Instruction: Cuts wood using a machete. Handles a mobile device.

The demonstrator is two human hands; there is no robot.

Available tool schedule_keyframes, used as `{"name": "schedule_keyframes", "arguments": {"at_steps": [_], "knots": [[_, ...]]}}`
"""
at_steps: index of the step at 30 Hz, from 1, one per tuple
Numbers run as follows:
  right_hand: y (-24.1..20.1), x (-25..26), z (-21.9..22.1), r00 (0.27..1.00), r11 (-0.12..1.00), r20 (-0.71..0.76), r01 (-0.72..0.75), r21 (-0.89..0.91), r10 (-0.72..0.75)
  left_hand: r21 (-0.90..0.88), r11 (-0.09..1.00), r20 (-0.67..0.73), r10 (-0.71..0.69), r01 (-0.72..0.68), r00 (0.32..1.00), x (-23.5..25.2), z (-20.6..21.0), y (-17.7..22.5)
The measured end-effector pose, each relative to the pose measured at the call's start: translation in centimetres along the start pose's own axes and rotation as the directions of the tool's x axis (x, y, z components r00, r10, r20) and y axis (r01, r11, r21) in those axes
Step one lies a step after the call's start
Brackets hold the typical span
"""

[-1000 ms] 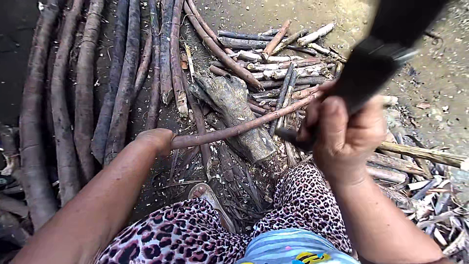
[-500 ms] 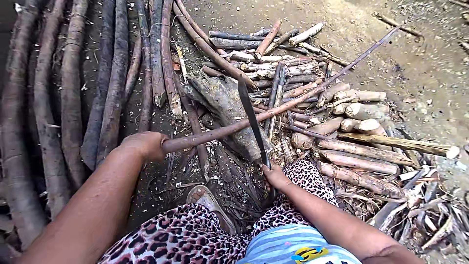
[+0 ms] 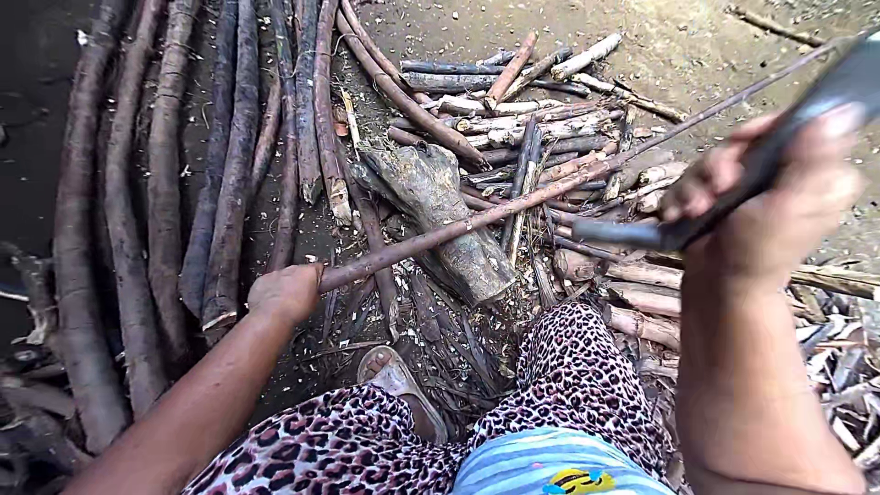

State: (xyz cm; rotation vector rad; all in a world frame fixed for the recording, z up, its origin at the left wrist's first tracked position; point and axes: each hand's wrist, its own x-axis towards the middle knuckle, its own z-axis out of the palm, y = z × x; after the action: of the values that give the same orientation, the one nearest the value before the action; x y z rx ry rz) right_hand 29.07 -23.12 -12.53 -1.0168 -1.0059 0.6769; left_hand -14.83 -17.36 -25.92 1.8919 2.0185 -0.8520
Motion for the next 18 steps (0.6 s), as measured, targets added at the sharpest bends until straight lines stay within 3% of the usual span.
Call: {"name": "schedule_keyframes", "arguments": {"at_steps": [2,4,5,6,7,8,9,10,11,12,14,16,18], "knots": [[-1.2,3.6,0.7,0.976,0.972,-0.102,0.204,0.113,-0.193,0.016,1.000,0.035,-0.009,0.009,0.999,-0.1,-0.2,0.2],[0.4,3.9,2.2,0.954,0.954,-0.176,0.268,0.133,-0.243,0.020,1.000,0.039,-0.008,0.007,0.999,-0.2,-0.1,0.3],[2.4,1.6,2.8,0.970,0.980,-0.151,0.196,0.040,-0.188,0.020,1.000,0.041,-0.008,0.007,0.999,-0.3,-0.2,0.3],[5.7,-2.3,3.4,0.995,0.996,-0.096,0.030,-0.090,-0.039,0.019,1.000,0.044,-0.008,0.007,0.999,-0.4,-0.3,0.4],[9.7,-7.5,3.5,0.978,0.951,-0.008,-0.206,-0.229,0.210,0.022,1.000,0.048,-0.008,0.007,0.999,-0.3,-0.3,0.4],[13.7,-12.3,3.4,0.872,0.829,0.068,-0.434,-0.353,0.485,0.022,1.000,0.050,-0.010,0.009,0.999,-0.2,-0.2,0.4],[16.4,-15.8,3.4,0.676,0.643,0.105,-0.625,-0.442,0.729,0.020,1.000,0.054,-0.011,0.010,0.998,-0.1,-0.1,0.3],[17.9,-17.4,4.0,0.455,0.439,0.097,-0.747,-0.499,0.885,0.020,1.000,0.065,-0.012,0.011,0.998,0.0,-0.1,0.2],[18.2,-17.6,4.6,0.307,0.303,0.077,-0.811,-0.500,0.949,0.008,1.000,0.070,-0.003,0.003,0.998,0.1,-0.1,0.0],[17.6,-17.4,5.0,0.214,0.223,0.073,-0.857,-0.465,0.974,-0.025,0.999,0.080,0.023,-0.021,0.997,0.3,0.0,-0.6],[16.2,-15.8,4.6,0.125,0.168,0.142,-0.923,-0.346,0.982,-0.173,0.977,0.129,0.147,-0.124,0.981,1.4,-0.4,-2.3],[16.0,-14.6,2.5,0.072,0.139,0.254,-0.956,-0.257,0.964,-0.450,0.876,0.221,0.300,-0.176,0.928,1.9,-0.5,-3.5],[16.4,-14.8,0.7,0.090,0.165,0.296,-0.957,-0.239,0.951,-0.623,0.781,0.428,0.376,-0.033,0.822,1.5,0.2,-3.3]]}}
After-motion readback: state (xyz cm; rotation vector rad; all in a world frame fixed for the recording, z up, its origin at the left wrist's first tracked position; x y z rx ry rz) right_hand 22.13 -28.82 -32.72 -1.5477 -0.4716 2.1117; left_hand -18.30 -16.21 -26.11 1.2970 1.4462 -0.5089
